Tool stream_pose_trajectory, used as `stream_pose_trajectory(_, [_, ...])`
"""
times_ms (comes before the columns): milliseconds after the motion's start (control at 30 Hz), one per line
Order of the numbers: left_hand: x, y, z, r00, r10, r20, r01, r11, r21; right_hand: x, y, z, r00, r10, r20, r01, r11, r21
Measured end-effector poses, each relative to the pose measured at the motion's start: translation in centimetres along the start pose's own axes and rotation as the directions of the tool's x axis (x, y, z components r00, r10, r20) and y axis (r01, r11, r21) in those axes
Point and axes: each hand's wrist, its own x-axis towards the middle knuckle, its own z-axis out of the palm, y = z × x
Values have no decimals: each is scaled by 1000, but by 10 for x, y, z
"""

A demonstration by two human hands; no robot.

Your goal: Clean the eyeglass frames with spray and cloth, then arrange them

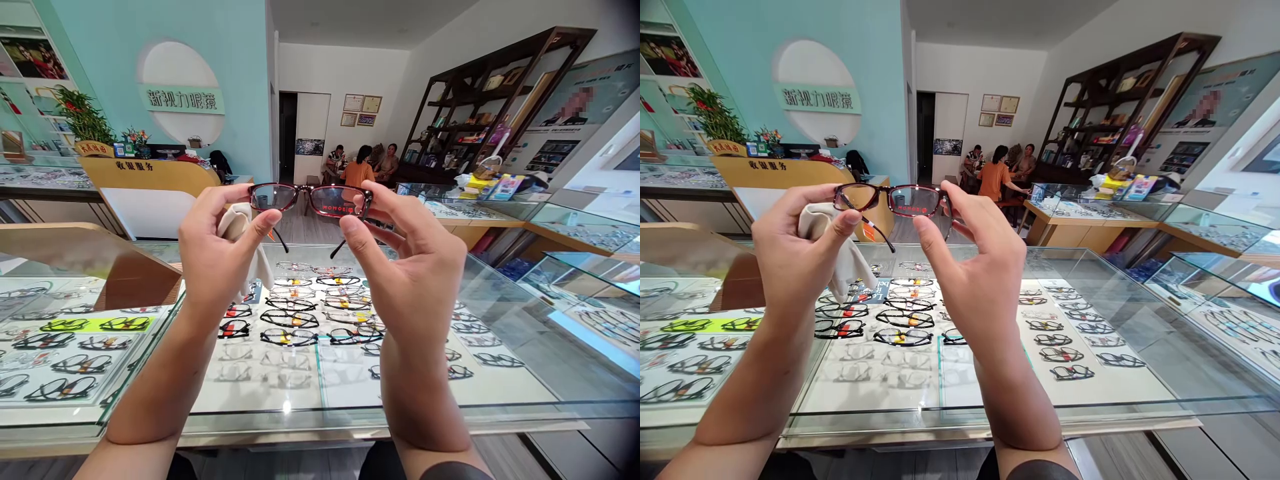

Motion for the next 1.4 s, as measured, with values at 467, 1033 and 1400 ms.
stream_pose_trajectory(467, [0, 2, -2, 992, 108, -68, -100, 989, 113, 5, 6, -1, 993, 53, 106, -38, 989, -140])
stream_pose_trajectory(1033, [-3, 1, -6, 988, 139, -65, -128, 981, 143, 8, 7, 3, 983, 99, 153, -70, 981, -182])
stream_pose_trajectory(1400, [-6, 5, -6, 983, 164, -85, -147, 973, 179, 9, 6, 3, 982, 95, 162, -64, 980, -189])
